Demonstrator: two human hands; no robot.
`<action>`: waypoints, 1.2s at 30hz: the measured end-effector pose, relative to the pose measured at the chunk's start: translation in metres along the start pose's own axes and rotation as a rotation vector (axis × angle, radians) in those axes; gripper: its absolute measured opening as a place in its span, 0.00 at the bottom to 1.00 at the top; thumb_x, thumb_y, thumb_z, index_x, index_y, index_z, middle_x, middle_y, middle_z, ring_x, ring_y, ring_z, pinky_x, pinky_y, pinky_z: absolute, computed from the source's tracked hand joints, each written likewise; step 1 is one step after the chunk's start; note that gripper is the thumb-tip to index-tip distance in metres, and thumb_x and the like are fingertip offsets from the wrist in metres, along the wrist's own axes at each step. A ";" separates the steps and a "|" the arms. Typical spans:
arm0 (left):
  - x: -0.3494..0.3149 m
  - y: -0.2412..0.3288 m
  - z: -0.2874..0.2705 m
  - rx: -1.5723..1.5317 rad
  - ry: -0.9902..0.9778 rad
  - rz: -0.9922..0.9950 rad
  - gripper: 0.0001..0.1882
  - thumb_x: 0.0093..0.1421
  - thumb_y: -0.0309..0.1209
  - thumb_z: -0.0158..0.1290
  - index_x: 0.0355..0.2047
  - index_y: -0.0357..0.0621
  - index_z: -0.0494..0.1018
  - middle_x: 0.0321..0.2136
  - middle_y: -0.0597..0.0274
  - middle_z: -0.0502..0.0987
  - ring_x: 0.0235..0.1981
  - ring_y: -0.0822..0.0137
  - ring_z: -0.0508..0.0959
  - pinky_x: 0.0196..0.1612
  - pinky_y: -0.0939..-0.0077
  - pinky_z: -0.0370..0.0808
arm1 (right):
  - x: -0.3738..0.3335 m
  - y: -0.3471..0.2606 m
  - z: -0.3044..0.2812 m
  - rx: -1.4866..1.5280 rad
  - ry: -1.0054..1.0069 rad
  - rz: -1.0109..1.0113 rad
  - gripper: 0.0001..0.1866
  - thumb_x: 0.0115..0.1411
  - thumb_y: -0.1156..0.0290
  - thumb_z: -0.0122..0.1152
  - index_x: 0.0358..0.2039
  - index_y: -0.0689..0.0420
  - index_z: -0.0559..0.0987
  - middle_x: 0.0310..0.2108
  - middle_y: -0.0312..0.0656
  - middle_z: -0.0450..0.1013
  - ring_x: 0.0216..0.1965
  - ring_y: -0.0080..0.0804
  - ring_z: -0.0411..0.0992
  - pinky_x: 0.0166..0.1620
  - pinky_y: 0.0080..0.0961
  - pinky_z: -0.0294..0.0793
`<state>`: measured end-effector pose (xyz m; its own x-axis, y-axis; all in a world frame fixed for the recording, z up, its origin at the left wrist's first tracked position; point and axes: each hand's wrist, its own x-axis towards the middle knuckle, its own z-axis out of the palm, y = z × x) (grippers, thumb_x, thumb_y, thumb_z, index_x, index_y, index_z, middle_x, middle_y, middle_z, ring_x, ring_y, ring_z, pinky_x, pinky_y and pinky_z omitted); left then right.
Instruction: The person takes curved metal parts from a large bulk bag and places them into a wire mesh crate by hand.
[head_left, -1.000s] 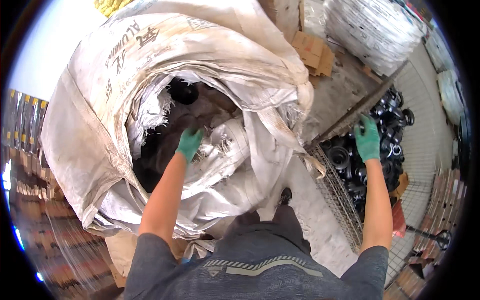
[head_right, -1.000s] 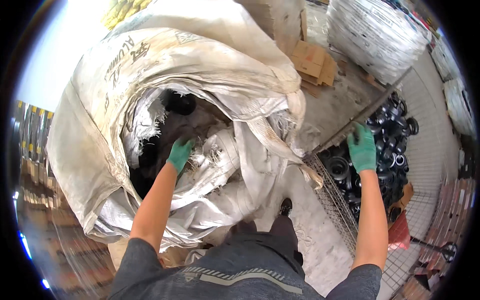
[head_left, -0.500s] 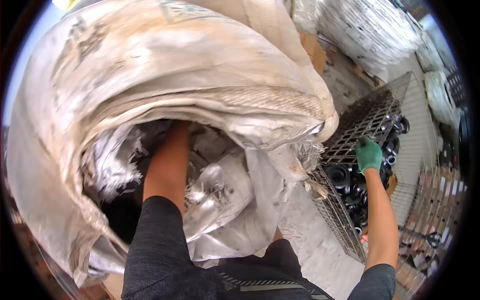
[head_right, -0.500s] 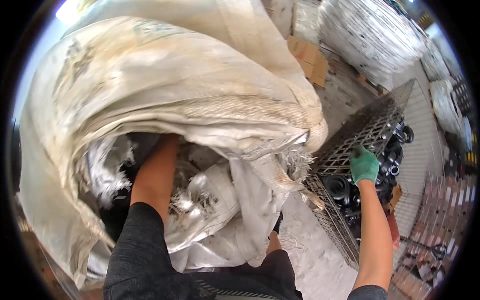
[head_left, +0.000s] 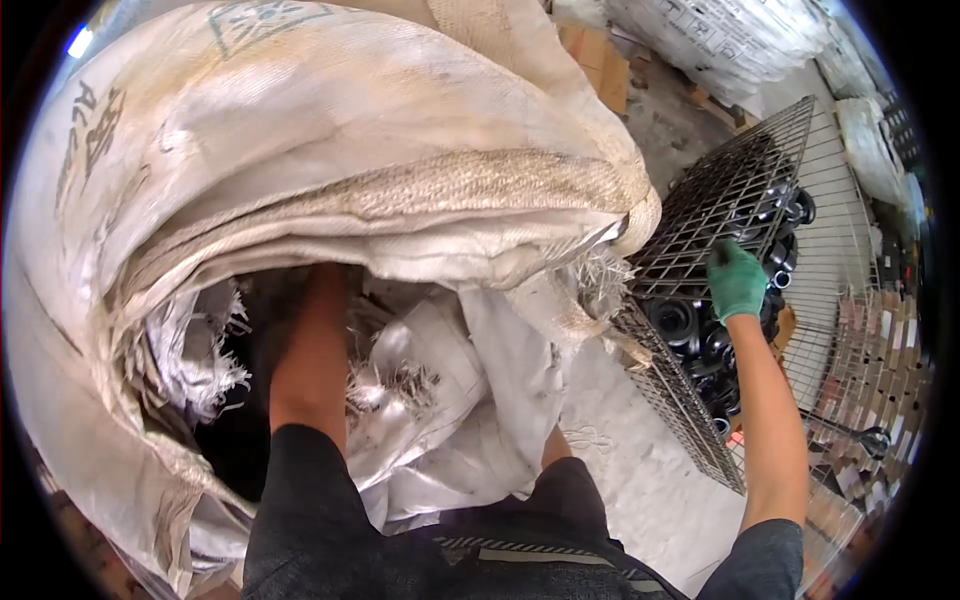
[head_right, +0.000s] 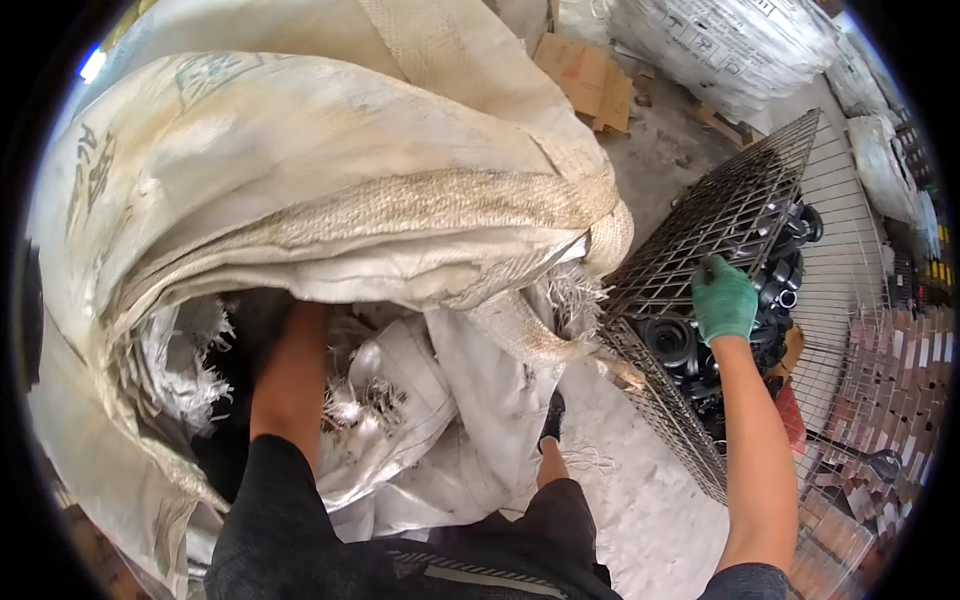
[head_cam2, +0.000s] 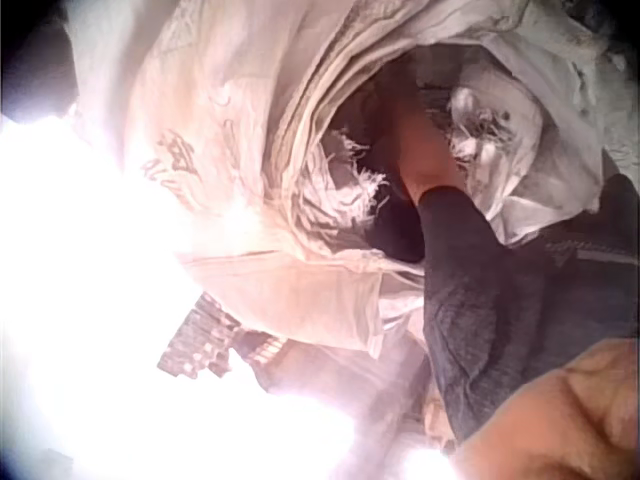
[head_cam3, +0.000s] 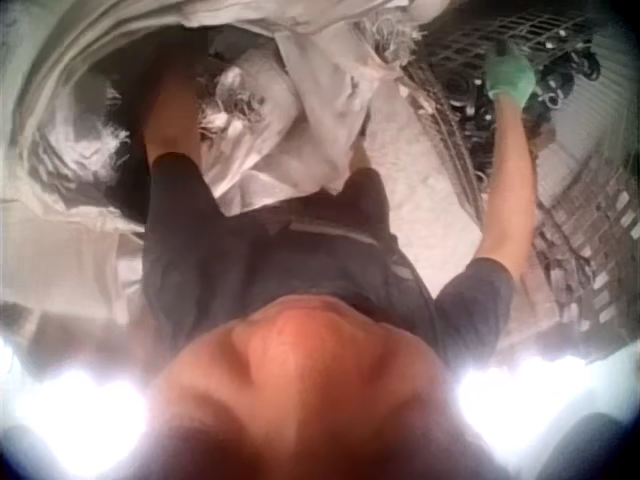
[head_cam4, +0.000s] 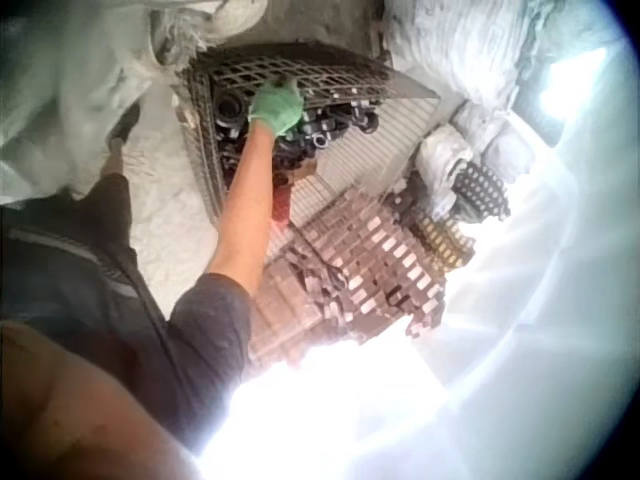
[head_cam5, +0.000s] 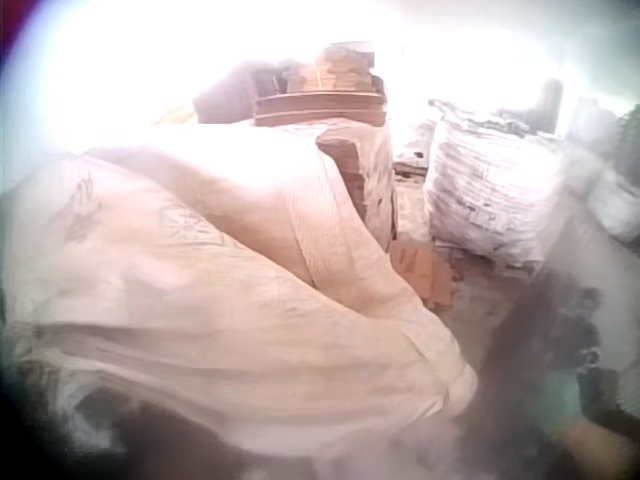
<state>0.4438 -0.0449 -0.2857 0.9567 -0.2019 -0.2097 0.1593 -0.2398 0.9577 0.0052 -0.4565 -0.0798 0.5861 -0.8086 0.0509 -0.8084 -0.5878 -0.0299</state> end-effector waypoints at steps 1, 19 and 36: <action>-0.018 0.015 -0.001 -0.049 -0.015 0.025 0.26 0.63 0.32 0.55 0.60 0.39 0.64 0.53 0.55 0.72 0.50 0.64 0.73 0.51 0.71 0.73 | 0.000 -0.001 -0.003 -0.011 -0.018 0.008 0.10 0.59 0.63 0.59 0.39 0.51 0.82 0.32 0.51 0.78 0.37 0.49 0.77 0.43 0.41 0.76; -0.473 0.363 -0.018 0.363 -0.654 0.085 0.13 0.57 0.23 0.58 0.39 0.42 0.67 0.35 0.68 0.67 0.37 0.74 0.68 0.44 0.79 0.68 | 0.026 0.046 -0.017 0.043 -0.516 -0.622 0.24 0.61 0.49 0.46 0.49 0.49 0.80 0.50 0.45 0.76 0.52 0.48 0.73 0.54 0.39 0.71; -0.528 0.147 0.452 -0.429 -1.022 0.053 0.16 0.63 0.28 0.53 0.51 0.43 0.68 0.44 0.63 0.72 0.42 0.71 0.72 0.43 0.72 0.75 | 0.024 0.040 0.001 0.048 -0.546 -0.654 0.25 0.55 0.69 0.53 0.56 0.51 0.75 0.52 0.50 0.74 0.53 0.51 0.72 0.55 0.42 0.72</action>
<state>-0.1482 -0.4028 -0.1236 0.3446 -0.9379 -0.0411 0.3841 0.1010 0.9177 -0.0130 -0.4997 -0.0810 0.8881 -0.1971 -0.4152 -0.3023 -0.9310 -0.2046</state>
